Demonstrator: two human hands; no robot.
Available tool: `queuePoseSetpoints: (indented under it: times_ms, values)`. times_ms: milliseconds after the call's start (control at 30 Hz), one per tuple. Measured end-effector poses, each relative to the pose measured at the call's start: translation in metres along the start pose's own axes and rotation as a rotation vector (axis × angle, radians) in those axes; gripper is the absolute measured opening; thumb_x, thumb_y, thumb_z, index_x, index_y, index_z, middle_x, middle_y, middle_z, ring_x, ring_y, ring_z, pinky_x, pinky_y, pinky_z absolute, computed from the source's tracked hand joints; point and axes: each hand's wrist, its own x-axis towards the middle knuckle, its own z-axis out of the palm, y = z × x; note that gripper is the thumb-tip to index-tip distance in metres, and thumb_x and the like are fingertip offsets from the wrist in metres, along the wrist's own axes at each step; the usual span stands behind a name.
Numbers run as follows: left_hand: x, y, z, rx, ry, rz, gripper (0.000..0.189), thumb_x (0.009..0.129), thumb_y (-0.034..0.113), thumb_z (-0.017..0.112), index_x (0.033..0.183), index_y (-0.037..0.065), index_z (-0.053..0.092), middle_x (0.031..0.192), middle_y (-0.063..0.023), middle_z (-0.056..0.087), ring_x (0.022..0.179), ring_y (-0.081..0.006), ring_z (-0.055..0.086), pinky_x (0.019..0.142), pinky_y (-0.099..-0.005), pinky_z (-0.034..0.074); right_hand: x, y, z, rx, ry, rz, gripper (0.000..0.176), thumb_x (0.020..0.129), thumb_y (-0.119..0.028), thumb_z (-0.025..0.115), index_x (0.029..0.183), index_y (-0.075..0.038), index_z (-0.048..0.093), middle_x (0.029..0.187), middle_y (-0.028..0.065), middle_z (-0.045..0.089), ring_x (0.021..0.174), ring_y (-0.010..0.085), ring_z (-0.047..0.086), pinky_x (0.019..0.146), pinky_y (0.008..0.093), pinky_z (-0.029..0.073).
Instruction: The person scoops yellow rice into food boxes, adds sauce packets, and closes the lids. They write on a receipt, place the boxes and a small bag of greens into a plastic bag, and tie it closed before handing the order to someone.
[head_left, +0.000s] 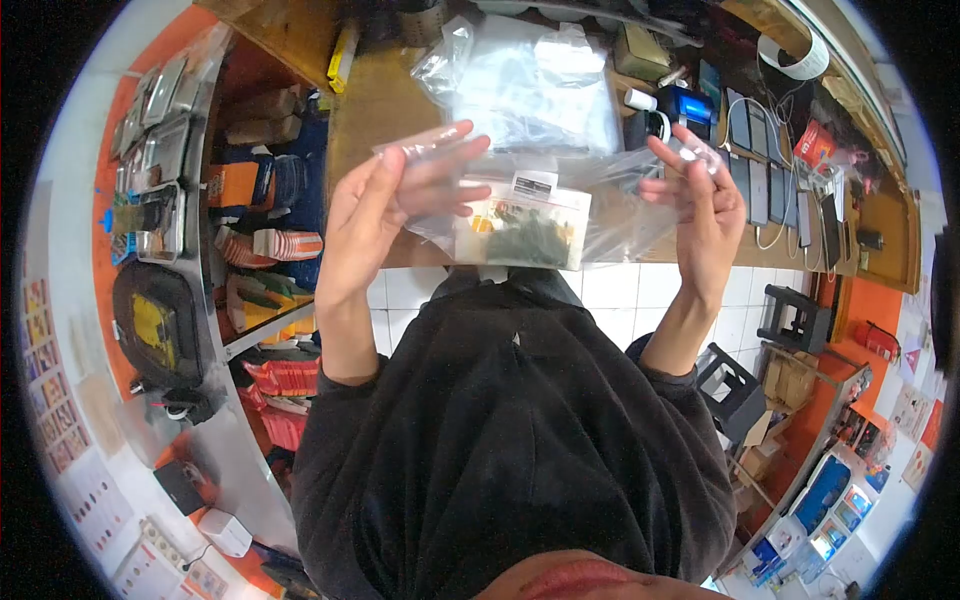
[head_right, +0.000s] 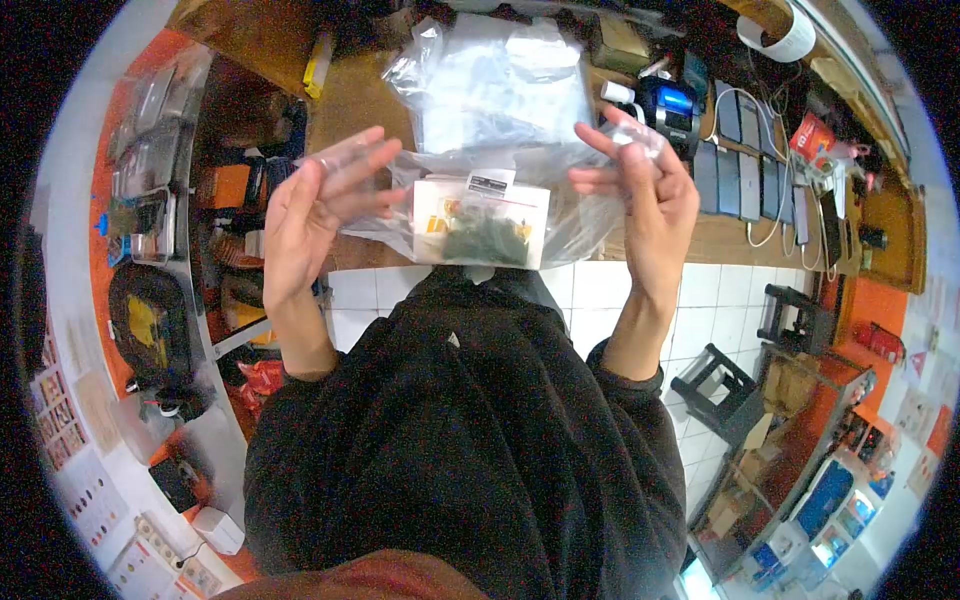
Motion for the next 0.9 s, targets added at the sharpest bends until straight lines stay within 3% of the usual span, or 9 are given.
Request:
queuePoseSetpoints:
  times_ms: [233, 333, 533, 600, 667, 767, 800, 867, 900]
  values:
    - [-0.02, -0.009, -0.011, 0.221, 0.07, -0.222, 0.043, 0.102, 0.03, 0.039, 0.115, -0.007, 0.054, 0.106, -0.0212, 0.065, 0.09, -0.0288, 0.068, 0.081, -0.0356, 0.054, -0.019, 0.002, -0.021, -0.159, -0.317, 0.431, 0.023, 0.096, -0.007, 0.052, 0.108, 0.012, 0.058, 0.098, 0.0206, 0.068, 0.081, 0.0199, 0.069, 0.072, 0.0284, 0.055]
    - [-0.025, -0.017, -0.004, 0.231, 0.143, -0.219, 0.038, 0.101, 0.025, 0.04, 0.103, -0.008, 0.058, 0.094, -0.0208, 0.068, 0.087, -0.0277, 0.069, 0.08, -0.0342, 0.055, -0.028, -0.013, -0.007, -0.291, -0.097, 0.118, 0.025, 0.097, -0.011, 0.05, 0.108, 0.01, 0.06, 0.086, 0.0175, 0.07, 0.075, 0.0178, 0.068, 0.069, 0.0265, 0.054]
    - [-0.012, -0.03, 0.025, 0.026, 0.16, 0.145, 0.046, 0.102, 0.028, 0.035, 0.11, -0.012, 0.056, 0.113, -0.0264, 0.062, 0.107, -0.0291, 0.062, 0.098, -0.0398, 0.044, -0.029, 0.011, 0.027, -0.135, 0.065, -0.048, 0.028, 0.098, -0.015, 0.047, 0.11, 0.007, 0.06, 0.082, 0.0164, 0.07, 0.068, 0.0161, 0.065, 0.069, 0.0265, 0.052]
    - [-0.017, -0.031, 0.021, 0.131, 0.022, 0.139, 0.05, 0.101, 0.035, 0.033, 0.113, -0.007, 0.059, 0.119, -0.0249, 0.06, 0.113, -0.0309, 0.058, 0.104, -0.0417, 0.037, -0.039, 0.019, 0.045, 0.029, -0.079, 0.023, 0.025, 0.09, -0.013, 0.062, 0.108, 0.005, 0.059, 0.099, 0.0157, 0.068, 0.086, 0.0192, 0.067, 0.073, 0.0281, 0.053]
    - [-0.021, -0.021, 0.026, 0.902, -0.113, 0.373, 0.038, 0.097, 0.031, 0.046, 0.117, 0.002, 0.061, 0.122, -0.0144, 0.062, 0.115, -0.0291, 0.057, 0.098, -0.0382, 0.041, -0.045, 0.034, 0.062, -0.401, -0.274, -0.212, 0.038, 0.08, -0.011, 0.073, 0.111, 0.002, 0.056, 0.099, 0.0138, 0.068, 0.093, 0.0206, 0.066, 0.077, 0.0303, 0.053]
    - [-0.035, -0.031, 0.025, 1.296, -0.126, 0.495, 0.034, 0.09, 0.031, 0.059, 0.114, 0.008, 0.064, 0.129, -0.0103, 0.057, 0.119, -0.0301, 0.052, 0.101, -0.0417, 0.037, -0.062, 0.047, 0.083, -0.406, -0.226, -0.078, 0.043, 0.075, -0.002, 0.073, 0.112, 0.002, 0.052, 0.102, 0.0111, 0.066, 0.093, 0.0202, 0.065, 0.082, 0.0313, 0.051]
    - [-0.038, -0.043, 0.013, 1.296, -0.127, 0.497, 0.034, 0.09, 0.031, 0.059, 0.114, 0.008, 0.064, 0.129, -0.0103, 0.057, 0.119, -0.0301, 0.052, 0.101, -0.0417, 0.037, -0.064, 0.046, 0.082, -0.406, -0.225, -0.08, 0.043, 0.075, -0.002, 0.073, 0.112, 0.002, 0.052, 0.102, 0.0111, 0.066, 0.093, 0.0202, 0.065, 0.082, 0.0313, 0.051]
    - [-0.043, -0.08, -0.023, 1.294, -0.139, 0.921, 0.042, 0.079, 0.034, 0.072, 0.111, 0.007, 0.065, 0.132, -0.0111, 0.054, 0.121, -0.0265, 0.049, 0.103, -0.0444, 0.034, -0.067, 0.044, 0.083, -0.089, -0.103, 0.132, 0.04, 0.077, 0.002, 0.069, 0.113, 0.004, 0.051, 0.104, 0.0094, 0.063, 0.096, 0.0165, 0.061, 0.084, 0.0293, 0.049]
    - [-0.038, -0.102, -0.015, 0.968, 0.189, 0.715, 0.05, 0.069, 0.035, 0.078, 0.109, 0.008, 0.065, 0.122, -0.0096, 0.059, 0.12, -0.0233, 0.048, 0.104, -0.0455, 0.032, -0.064, 0.044, 0.083, 0.101, -0.08, 0.181, 0.036, 0.079, 0.004, 0.065, 0.112, 0.006, 0.051, 0.107, 0.0087, 0.06, 0.098, 0.0138, 0.058, 0.086, 0.0275, 0.047]
